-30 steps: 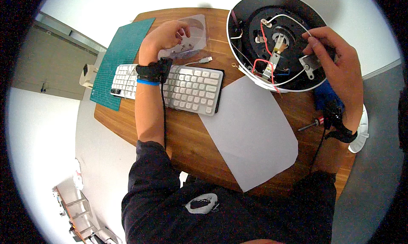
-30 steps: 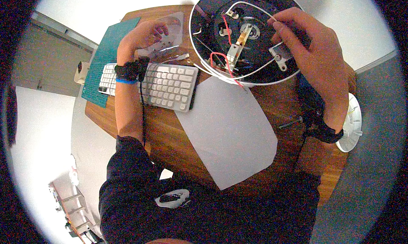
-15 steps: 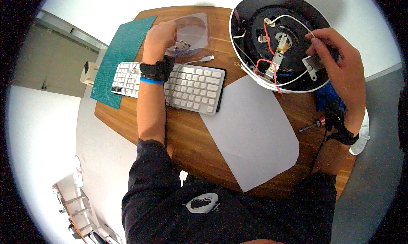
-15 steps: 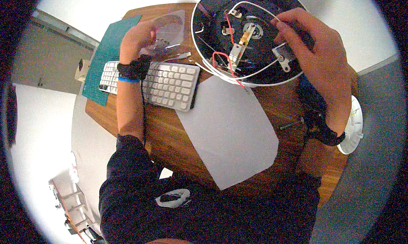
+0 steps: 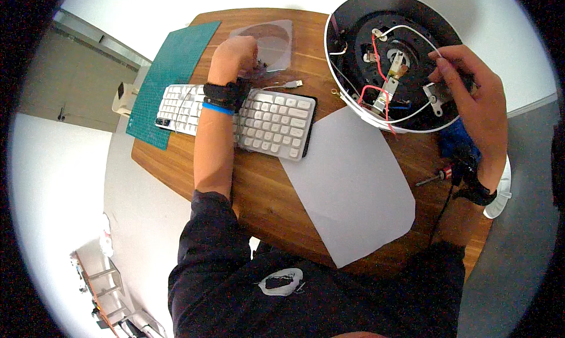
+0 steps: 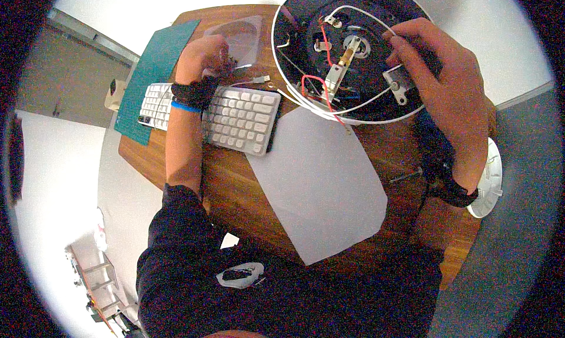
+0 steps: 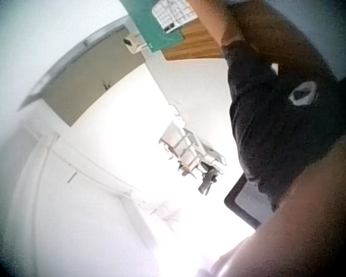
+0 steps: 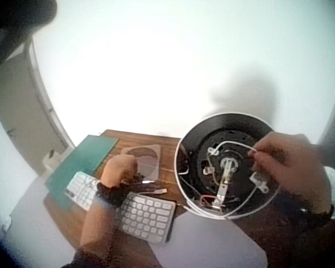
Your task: The person is repairing a white lampshade by connecting wires and securing components inside. They use a screwdriver to tighten screws and adjust the internal wiring, then place the lampshade back onto the base.
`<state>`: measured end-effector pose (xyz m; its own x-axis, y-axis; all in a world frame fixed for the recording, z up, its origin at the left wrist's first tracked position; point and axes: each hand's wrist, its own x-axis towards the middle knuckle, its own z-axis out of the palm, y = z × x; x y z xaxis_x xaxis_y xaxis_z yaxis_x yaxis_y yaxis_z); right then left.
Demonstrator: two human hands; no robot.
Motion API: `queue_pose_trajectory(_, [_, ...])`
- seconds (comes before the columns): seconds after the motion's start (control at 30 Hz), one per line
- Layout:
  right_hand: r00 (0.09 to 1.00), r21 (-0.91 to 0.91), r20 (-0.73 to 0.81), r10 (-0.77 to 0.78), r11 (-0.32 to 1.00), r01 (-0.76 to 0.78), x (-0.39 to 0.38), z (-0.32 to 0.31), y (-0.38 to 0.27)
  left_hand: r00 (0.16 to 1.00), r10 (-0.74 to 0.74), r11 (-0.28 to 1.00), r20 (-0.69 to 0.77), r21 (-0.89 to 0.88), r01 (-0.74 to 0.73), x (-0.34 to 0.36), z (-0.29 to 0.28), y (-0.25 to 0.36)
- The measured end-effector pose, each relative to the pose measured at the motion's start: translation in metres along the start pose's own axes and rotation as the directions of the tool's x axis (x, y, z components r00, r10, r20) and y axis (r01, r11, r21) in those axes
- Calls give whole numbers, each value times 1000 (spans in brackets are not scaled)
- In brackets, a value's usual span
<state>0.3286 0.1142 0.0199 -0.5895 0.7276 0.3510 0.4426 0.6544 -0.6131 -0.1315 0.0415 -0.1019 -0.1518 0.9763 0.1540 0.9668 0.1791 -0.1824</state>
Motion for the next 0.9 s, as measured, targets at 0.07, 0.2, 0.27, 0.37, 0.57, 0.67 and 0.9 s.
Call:
queue_pose_trajectory(0.07, [1000, -23, -1, -2, 1000, 2, 0, 0, 1, 985, 61, 983, -163, -160, -88, -13, -2, 4])
queue_pose_trajectory(0.2, [1000, -29, -4, -26, 999, 26, 2, 0, 4, 977, 61, 990, -207, -110, -85, -15, -6, 8])
queue_pose_trajectory(0.27, [998, -27, -8, -55, 998, 55, 3, 0, 5, 998, 45, 981, 49, -191, -35, 7, -9, 1])
queue_pose_trajectory(0.37, [998, -24, -5, -70, 997, 70, 4, 0, 6, 972, 128, 961, 196, -268, -72, 30, -9, -16])
queue_pose_trajectory(0.57, [999, -36, 7, -46, 998, 46, 2, -1, 7, 952, 122, 924, 282, -383, -5, 39, -9, -26])
queue_pose_trajectory(0.67, [999, -18, 15, -45, 999, 45, 3, -1, 8, 957, 105, 893, 272, -449, 30, 38, -13, -27])
queue_pose_trajectory(0.9, [999, 11, 30, -16, 1000, 16, 2, -2, 9, 985, 151, 883, 79, -459, -99, 35, -15, -33])
